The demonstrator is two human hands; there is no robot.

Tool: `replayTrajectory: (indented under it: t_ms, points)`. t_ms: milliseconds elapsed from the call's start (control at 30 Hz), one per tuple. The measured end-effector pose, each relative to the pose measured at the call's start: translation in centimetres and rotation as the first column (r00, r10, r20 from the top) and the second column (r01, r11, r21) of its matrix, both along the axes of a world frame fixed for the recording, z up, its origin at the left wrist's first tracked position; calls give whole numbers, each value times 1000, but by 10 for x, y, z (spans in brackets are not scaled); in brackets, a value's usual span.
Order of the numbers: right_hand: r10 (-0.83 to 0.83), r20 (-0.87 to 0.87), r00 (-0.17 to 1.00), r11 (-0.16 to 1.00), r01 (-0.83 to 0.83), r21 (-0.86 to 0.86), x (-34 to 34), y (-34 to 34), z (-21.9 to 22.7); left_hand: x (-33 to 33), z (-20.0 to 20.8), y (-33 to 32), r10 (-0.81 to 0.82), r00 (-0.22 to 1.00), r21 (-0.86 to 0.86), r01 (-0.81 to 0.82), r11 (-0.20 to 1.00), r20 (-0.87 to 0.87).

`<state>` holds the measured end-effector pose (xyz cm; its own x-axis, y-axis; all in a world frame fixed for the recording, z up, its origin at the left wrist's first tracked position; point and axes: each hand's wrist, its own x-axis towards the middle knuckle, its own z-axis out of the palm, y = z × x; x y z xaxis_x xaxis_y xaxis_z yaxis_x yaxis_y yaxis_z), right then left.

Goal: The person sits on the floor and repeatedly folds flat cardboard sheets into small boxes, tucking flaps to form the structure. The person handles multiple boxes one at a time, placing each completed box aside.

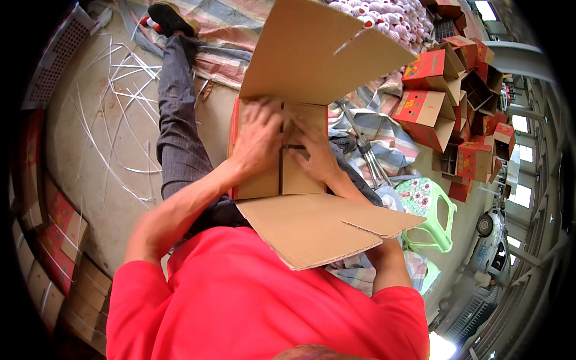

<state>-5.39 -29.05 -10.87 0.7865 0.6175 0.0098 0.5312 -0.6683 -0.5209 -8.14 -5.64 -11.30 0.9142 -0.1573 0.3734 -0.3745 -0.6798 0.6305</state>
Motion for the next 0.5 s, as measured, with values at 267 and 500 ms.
replayTrajectory:
  t_ms: [267,500]
  points:
    - [-473,-770,427,567,817,105,-10,-22,-17,-68,-35,34,-2,823,-505,-346,791,-568]
    - [-214,-764,609,401,768,500,-15,-3,-13,0,-9,76,-105,931,-509,-94,856,-350]
